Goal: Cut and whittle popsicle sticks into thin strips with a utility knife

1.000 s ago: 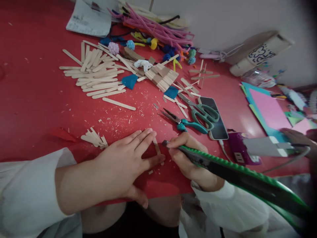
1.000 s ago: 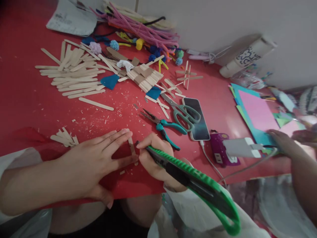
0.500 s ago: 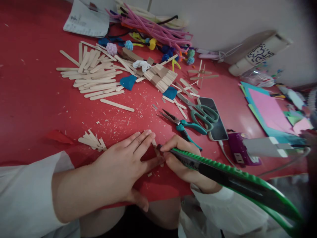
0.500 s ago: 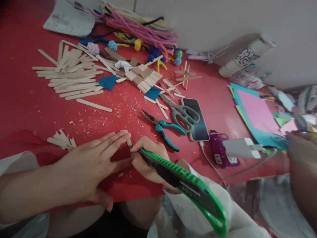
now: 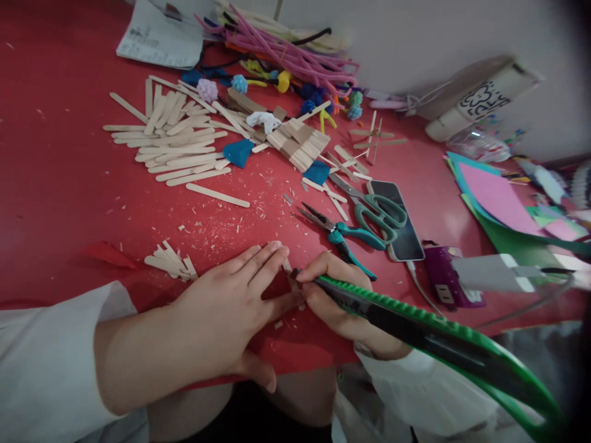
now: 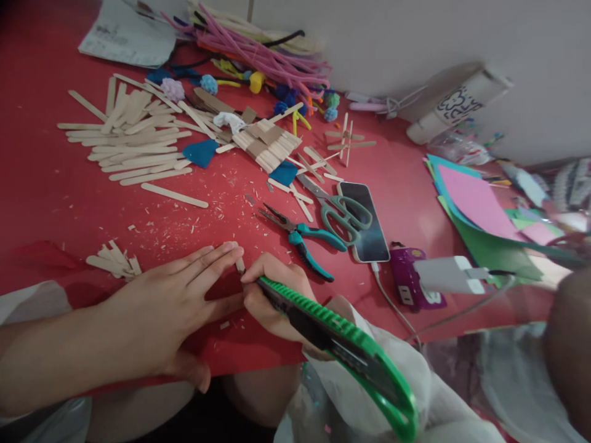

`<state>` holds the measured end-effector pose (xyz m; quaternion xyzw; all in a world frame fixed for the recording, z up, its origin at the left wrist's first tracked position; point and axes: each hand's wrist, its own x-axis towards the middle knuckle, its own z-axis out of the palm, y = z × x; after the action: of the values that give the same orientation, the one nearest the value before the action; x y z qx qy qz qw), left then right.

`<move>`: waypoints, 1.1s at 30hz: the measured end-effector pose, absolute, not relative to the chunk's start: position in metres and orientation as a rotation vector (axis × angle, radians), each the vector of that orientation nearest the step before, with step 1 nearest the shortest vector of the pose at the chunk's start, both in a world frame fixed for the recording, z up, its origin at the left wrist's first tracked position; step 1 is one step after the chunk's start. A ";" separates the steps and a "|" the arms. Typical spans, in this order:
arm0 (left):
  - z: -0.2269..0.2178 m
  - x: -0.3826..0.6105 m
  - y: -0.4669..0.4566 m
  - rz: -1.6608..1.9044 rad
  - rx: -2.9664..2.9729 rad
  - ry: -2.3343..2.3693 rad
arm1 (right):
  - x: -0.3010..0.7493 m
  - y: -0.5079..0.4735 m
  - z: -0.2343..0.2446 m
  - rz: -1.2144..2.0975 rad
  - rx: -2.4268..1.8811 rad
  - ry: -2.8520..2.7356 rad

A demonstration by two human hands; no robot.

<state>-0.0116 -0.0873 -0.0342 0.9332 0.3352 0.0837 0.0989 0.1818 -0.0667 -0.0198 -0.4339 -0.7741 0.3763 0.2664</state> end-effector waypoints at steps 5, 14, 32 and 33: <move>-0.034 -0.012 -0.087 0.236 2.755 0.989 | 0.181 -0.067 -0.020 0.987 -1.176 -2.082; -0.038 -0.012 -0.088 0.260 2.787 0.984 | 0.186 -0.068 -0.027 0.906 -1.163 -2.181; -0.036 -0.012 -0.087 0.253 2.773 0.990 | 0.194 -0.068 -0.027 0.900 -1.171 -2.061; -0.037 -0.012 -0.087 0.257 2.776 0.990 | 0.194 -0.068 -0.028 0.911 -1.161 -2.080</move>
<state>-0.0121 -0.0870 -0.0368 0.9344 0.3333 0.0866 0.0916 0.1940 -0.0678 -0.0277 -0.4356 -0.7801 0.3417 0.2914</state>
